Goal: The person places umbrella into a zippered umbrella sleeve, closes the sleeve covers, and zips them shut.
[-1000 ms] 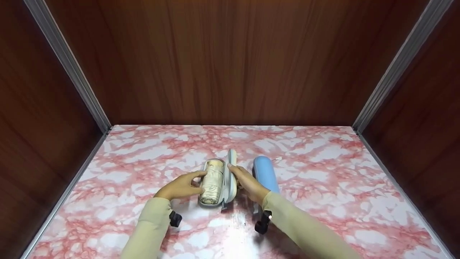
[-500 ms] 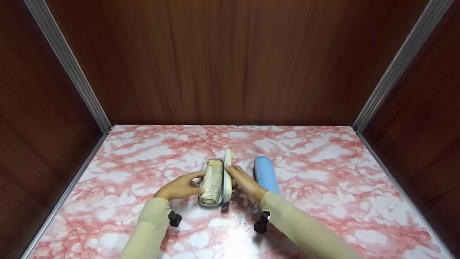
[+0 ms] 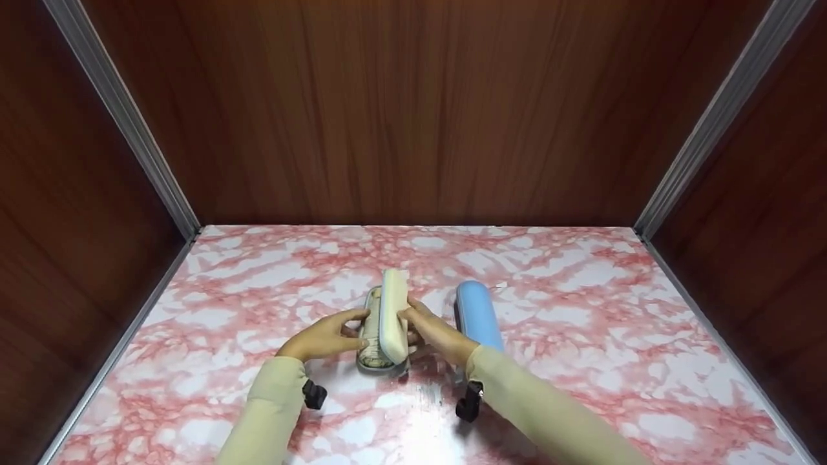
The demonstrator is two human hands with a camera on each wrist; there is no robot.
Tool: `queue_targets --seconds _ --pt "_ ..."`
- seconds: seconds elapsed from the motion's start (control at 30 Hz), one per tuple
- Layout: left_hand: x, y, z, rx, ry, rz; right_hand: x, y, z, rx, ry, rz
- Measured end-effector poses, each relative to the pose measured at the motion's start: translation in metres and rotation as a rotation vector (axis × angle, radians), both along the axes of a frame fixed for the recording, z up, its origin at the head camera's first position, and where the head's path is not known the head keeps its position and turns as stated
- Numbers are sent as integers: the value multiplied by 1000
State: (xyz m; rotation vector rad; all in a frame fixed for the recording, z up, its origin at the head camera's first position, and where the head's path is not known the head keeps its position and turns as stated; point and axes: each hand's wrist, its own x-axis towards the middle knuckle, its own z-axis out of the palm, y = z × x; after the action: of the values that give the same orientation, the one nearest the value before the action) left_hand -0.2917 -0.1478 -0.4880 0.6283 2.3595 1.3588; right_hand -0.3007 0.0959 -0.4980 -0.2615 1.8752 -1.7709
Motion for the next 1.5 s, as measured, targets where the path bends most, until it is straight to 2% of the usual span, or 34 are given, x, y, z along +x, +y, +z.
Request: queue_targets --seconds 0.1,0.23,0.33,0.53,0.67,0.77,0.87,1.03,1.23,1.4,1.5 --pt "0 1 0 12 -4 -6 3 -2 2 23 40 -14" --pt "-2 1 -2 44 -16 -13 5 -3 1 145 167 1" --pt "-4 1 -3 53 -21 -7 5 -3 1 208 228 19" --pt "-4 0 -4 62 -46 25 4 -3 0 230 240 32" --pt "-3 -2 -5 91 -67 46 9 -5 7 246 254 30" --pt "-3 -2 -5 111 -83 66 10 -7 7 260 285 33" --pt "-4 -1 -6 141 -107 91 4 -8 -1 268 325 51" --pt "-6 2 -7 171 -117 107 0 -10 -2 337 401 95" --pt "-9 6 -6 142 -114 122 0 -8 1 393 423 119" --pt "-9 11 -6 120 -108 163 -1 -8 1 394 440 128" --pt "-9 15 -7 142 -138 205 -1 -8 2 386 445 135"
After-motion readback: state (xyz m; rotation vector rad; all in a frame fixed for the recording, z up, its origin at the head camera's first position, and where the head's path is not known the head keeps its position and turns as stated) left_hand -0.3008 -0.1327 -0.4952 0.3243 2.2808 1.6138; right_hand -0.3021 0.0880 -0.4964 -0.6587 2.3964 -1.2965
